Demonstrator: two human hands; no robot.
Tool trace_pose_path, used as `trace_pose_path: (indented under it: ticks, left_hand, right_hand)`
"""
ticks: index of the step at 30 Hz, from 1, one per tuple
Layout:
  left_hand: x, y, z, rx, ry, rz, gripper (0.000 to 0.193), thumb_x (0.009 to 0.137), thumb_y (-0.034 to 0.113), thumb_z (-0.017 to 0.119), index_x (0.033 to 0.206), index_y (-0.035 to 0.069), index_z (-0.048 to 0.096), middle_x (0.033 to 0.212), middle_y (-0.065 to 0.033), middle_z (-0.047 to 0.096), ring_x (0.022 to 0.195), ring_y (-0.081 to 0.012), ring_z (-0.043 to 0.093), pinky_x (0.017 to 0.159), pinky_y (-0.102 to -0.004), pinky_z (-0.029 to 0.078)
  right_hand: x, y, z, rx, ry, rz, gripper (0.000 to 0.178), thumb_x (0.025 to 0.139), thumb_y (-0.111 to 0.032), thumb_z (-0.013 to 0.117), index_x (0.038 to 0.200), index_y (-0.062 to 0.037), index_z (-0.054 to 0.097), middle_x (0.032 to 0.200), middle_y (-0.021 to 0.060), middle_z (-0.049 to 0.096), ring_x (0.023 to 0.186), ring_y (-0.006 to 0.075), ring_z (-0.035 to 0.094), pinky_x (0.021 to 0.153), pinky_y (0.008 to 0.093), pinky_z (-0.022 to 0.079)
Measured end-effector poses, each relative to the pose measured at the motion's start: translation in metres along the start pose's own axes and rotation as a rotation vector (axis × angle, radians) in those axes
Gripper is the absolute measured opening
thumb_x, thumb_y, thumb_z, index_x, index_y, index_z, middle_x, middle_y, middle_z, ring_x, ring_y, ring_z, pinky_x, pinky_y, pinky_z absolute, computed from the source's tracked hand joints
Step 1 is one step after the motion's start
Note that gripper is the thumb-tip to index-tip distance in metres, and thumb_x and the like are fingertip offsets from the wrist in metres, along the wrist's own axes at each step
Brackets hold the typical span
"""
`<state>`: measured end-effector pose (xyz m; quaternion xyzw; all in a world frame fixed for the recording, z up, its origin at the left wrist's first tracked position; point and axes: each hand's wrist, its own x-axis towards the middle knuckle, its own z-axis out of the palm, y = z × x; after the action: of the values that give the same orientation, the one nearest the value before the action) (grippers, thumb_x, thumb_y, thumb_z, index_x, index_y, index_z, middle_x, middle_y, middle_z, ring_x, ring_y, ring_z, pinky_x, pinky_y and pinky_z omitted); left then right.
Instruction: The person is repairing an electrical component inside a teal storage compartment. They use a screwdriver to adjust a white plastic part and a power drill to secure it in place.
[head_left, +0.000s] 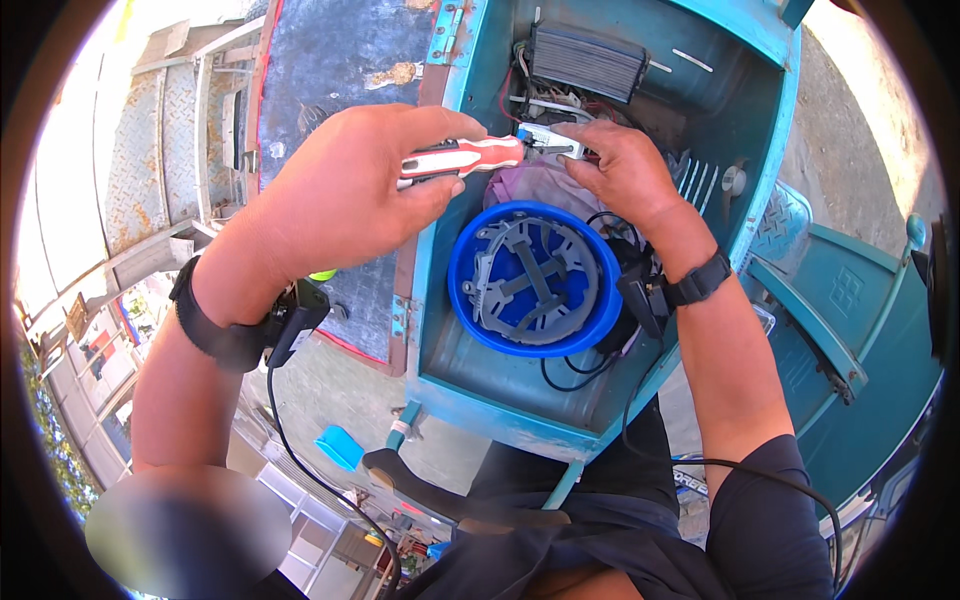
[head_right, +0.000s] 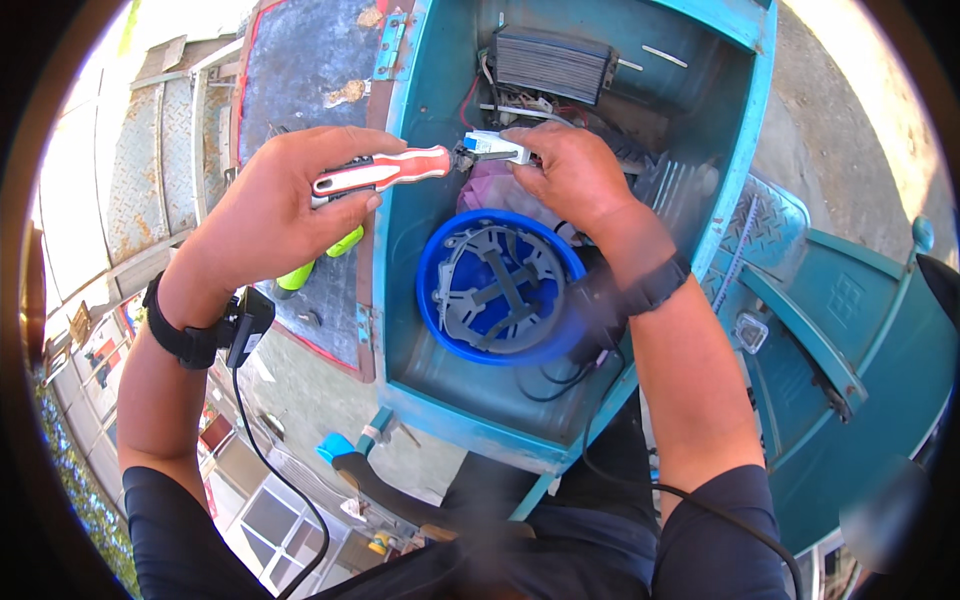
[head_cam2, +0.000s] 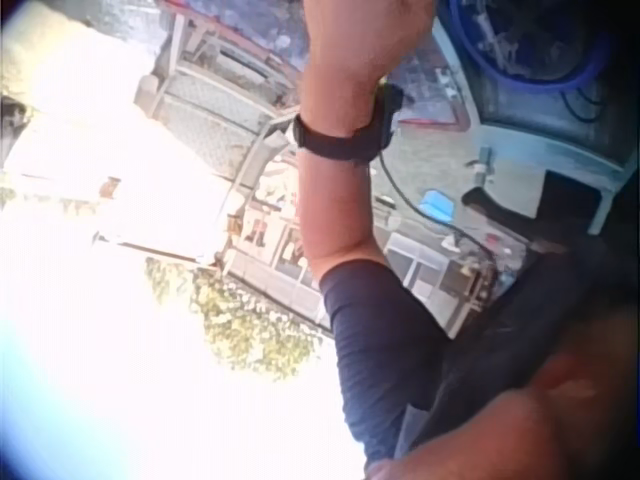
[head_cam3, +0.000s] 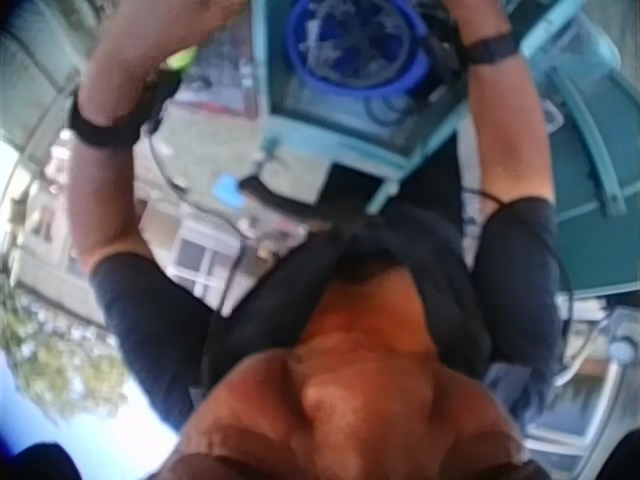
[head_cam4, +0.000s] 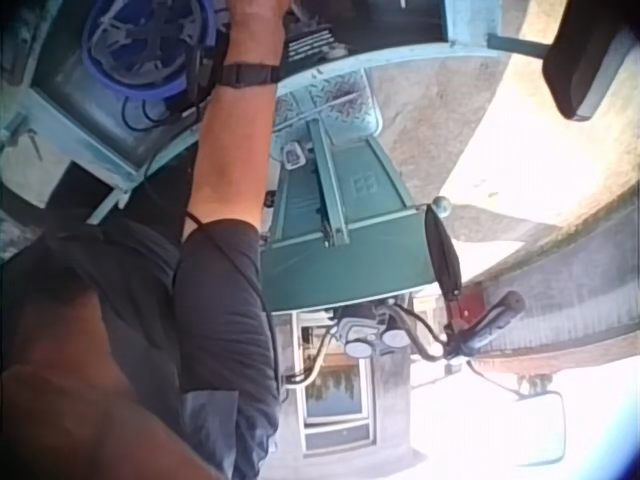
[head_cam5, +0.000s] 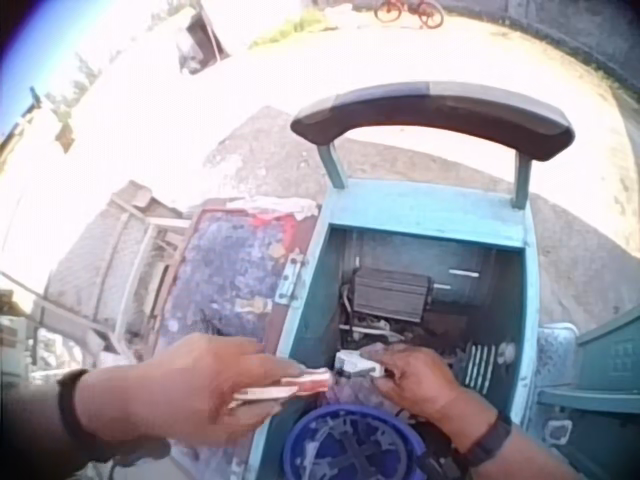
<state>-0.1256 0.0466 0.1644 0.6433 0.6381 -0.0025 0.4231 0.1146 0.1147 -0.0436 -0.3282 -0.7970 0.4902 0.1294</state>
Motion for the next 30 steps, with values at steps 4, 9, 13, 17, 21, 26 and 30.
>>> trace_pose_path:
  ticks: [4,9,13,17,21,26,30]
  left_hand:
    - [-0.004,0.001,0.0,0.393,0.049,0.257,0.044,0.088,0.012,0.077,0.13,0.007,0.065,0.111,-0.0074,0.072,0.092,-0.0196,0.07,0.074,-0.0405,0.055]
    - [-0.004,-0.005,0.01,-0.334,0.18,-0.114,0.036,0.096,0.02,0.072,0.127,0.004,0.066,0.104,-0.0081,0.073,0.082,-0.0147,0.068,0.066,-0.033,0.053]
    - [0.0,-0.004,0.007,-0.827,-0.094,-0.561,0.035,0.105,0.029,0.061,0.123,0.0,0.066,0.093,-0.0087,0.073,0.066,-0.0069,0.063,0.057,-0.0216,0.047]
    - [0.004,-0.003,0.013,-0.422,-0.062,-0.357,0.034,0.1,0.026,0.068,0.122,0.0,0.066,0.092,-0.0072,0.072,0.069,-0.0093,0.065,0.059,-0.0272,0.05]
    - [-0.002,-0.014,0.021,0.371,0.126,0.317,0.035,0.096,0.021,0.073,0.123,0.001,0.065,0.089,-0.0036,0.068,0.074,-0.0096,0.063,0.063,-0.0295,0.052]
    - [-0.009,-0.008,0.026,-0.111,0.17,-0.063,0.039,0.097,0.023,0.072,0.127,0.0,0.065,0.092,-0.0011,0.065,0.074,-0.0097,0.062,0.061,-0.0272,0.05]
    - [-0.004,-0.002,0.017,-0.857,-0.02,-0.6,0.039,0.101,0.028,0.066,0.13,0.001,0.065,0.097,-0.0011,0.068,0.069,-0.0079,0.057,0.054,-0.0215,0.043]
  right_hand:
    - [-0.001,0.002,0.003,0.034,0.015,-0.018,0.037,0.084,-0.018,0.073,0.121,-0.0113,0.074,0.104,0.0152,0.072,0.095,0.0374,0.068,0.084,0.0442,0.055]
    - [0.004,0.001,-0.001,-0.01,0.028,-0.049,0.037,0.084,-0.015,0.073,0.121,-0.0122,0.073,0.106,0.0139,0.072,0.095,0.0364,0.067,0.083,0.0436,0.055]
    - [0.001,0.004,0.001,-0.065,0.012,-0.087,0.039,0.083,-0.015,0.074,0.122,-0.013,0.073,0.108,0.0131,0.071,0.096,0.0358,0.067,0.083,0.0433,0.055]
    - [-0.002,0.007,0.007,-0.074,0.014,-0.079,0.039,0.083,-0.016,0.074,0.121,-0.0129,0.073,0.107,0.0132,0.072,0.096,0.036,0.067,0.084,0.0436,0.055]
    - [-0.001,0.003,0.004,-0.063,-0.018,-0.054,0.038,0.082,-0.018,0.075,0.12,-0.0125,0.074,0.106,0.014,0.072,0.096,0.0365,0.068,0.084,0.0441,0.055]
    - [0.003,0.001,0.001,-0.016,0.016,-0.018,0.042,0.083,-0.009,0.074,0.125,-0.0117,0.073,0.105,0.0161,0.073,0.095,0.0348,0.069,0.086,0.0391,0.056]
    - [0.004,0.001,0.0,0.079,0.025,0.033,0.046,0.082,-0.006,0.071,0.128,-0.0099,0.071,0.11,0.0147,0.072,0.095,0.0305,0.069,0.087,0.0346,0.055]
